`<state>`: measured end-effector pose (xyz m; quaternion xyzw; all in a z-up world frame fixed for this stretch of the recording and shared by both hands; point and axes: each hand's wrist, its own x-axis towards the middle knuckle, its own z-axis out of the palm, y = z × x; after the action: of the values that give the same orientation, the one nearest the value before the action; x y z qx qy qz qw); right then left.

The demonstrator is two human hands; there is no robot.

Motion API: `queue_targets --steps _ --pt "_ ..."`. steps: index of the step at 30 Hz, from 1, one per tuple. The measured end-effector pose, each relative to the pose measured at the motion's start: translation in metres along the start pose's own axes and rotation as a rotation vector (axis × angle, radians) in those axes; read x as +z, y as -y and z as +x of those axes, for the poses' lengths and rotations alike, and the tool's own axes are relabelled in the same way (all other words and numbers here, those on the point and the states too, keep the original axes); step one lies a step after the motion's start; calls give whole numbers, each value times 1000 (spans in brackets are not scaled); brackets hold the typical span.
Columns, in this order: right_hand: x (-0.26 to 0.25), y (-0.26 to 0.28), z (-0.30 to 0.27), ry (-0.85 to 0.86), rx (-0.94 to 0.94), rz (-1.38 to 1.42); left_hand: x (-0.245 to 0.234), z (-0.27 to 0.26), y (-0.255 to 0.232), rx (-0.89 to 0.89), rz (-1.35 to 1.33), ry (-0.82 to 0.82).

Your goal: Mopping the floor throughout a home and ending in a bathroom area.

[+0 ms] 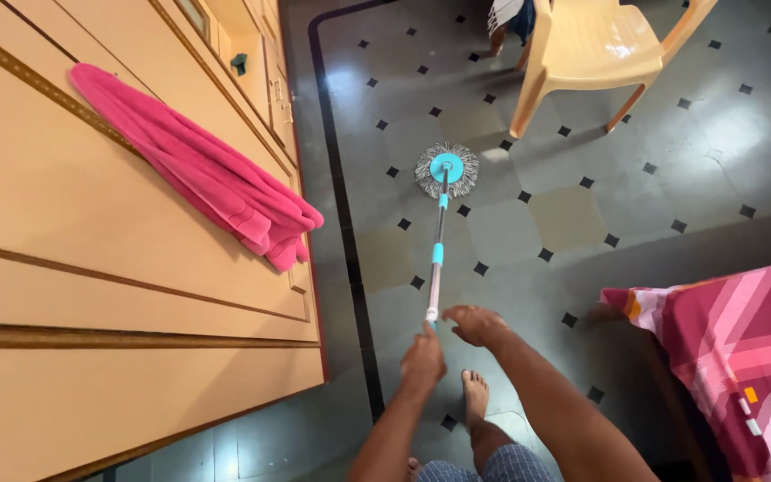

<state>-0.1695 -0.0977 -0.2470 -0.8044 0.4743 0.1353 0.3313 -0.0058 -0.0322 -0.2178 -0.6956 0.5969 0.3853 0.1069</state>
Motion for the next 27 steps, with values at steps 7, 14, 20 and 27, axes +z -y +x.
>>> queue_targets --steps 7,14,20,27 --pt "2 63 -12 -102 70 85 -48 -78 28 68 -56 -167" --pt "12 154 -12 -396 -413 51 -78 -179 72 117 -59 -207" --pt "42 196 -16 -278 -598 7 -59 -170 120 -149 -725 109" --pt "66 191 2 -102 -534 -114 -9 -100 149 -185 -853 312"
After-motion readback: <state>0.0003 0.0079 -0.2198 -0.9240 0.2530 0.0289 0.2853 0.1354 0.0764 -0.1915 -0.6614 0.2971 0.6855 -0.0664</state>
